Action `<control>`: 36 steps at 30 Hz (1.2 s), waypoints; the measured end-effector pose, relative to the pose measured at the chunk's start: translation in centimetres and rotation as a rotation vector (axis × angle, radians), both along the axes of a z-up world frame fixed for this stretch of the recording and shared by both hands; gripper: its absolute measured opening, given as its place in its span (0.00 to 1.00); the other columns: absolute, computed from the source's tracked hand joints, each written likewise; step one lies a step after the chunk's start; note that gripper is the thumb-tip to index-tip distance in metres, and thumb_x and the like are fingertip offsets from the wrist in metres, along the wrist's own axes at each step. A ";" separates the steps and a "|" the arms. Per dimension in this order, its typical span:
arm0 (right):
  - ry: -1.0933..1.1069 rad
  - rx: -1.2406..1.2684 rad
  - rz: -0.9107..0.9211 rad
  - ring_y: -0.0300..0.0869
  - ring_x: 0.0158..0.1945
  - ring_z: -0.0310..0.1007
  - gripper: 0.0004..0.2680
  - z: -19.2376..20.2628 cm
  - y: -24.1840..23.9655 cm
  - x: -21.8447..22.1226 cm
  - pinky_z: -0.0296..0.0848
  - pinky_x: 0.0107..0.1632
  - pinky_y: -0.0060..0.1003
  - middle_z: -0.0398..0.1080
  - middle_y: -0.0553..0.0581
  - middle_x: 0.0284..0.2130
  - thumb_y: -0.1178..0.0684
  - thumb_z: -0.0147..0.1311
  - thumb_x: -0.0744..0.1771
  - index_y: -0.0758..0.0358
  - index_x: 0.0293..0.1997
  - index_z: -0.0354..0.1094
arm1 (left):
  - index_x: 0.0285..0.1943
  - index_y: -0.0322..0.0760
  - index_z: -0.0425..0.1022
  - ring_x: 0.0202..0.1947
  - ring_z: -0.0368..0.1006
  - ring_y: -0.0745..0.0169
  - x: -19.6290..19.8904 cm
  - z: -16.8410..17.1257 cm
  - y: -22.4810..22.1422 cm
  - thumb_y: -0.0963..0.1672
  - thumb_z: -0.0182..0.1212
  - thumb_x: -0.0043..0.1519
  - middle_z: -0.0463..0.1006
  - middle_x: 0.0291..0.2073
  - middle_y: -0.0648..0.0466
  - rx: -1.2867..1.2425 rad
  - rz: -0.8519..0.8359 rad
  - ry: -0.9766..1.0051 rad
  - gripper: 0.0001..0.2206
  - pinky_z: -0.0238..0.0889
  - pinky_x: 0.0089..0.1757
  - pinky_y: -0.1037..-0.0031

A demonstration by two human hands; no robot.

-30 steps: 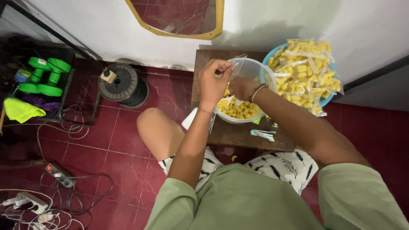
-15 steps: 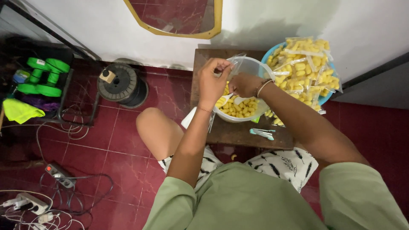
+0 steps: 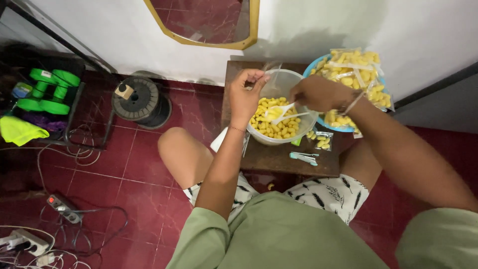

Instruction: Manually scooping snacks into small plastic bags and sealing them using a spoon and a lighter.

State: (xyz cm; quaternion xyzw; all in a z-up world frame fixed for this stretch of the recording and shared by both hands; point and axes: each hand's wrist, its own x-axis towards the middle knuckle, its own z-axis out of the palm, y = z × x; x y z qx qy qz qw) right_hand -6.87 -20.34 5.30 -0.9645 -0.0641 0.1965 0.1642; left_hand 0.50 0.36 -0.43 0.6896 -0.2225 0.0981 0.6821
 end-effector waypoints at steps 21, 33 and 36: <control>-0.083 -0.336 -0.122 0.63 0.48 0.80 0.07 10.3 -2.7 2.9 0.77 0.53 0.54 0.82 0.64 0.38 0.50 0.57 0.68 0.55 0.45 0.80 | 0.43 0.40 0.82 0.37 0.80 0.58 -0.5 0.3 0.3 0.41 0.73 0.60 0.81 0.32 0.55 0.207 -0.120 -0.127 0.06 0.75 0.43 0.69; -0.180 -0.584 -0.089 0.61 0.39 0.82 0.06 10.2 1.4 1.8 0.81 0.41 0.53 0.79 0.65 0.33 0.56 0.56 0.68 0.59 0.39 0.82 | 0.41 0.44 0.84 0.31 0.80 0.57 -0.2 0.3 0.0 0.40 0.76 0.54 0.81 0.29 0.55 0.170 -0.120 -0.124 0.09 0.77 0.39 0.70; -0.355 -0.713 0.124 0.53 0.37 0.82 0.04 8.1 1.1 2.0 0.81 0.39 0.45 0.78 0.56 0.29 0.57 0.58 0.67 0.57 0.35 0.80 | 0.40 0.43 0.84 0.30 0.80 0.58 0.0 -0.2 -0.2 0.41 0.77 0.54 0.81 0.29 0.56 0.158 -0.117 -0.131 0.08 0.76 0.38 0.72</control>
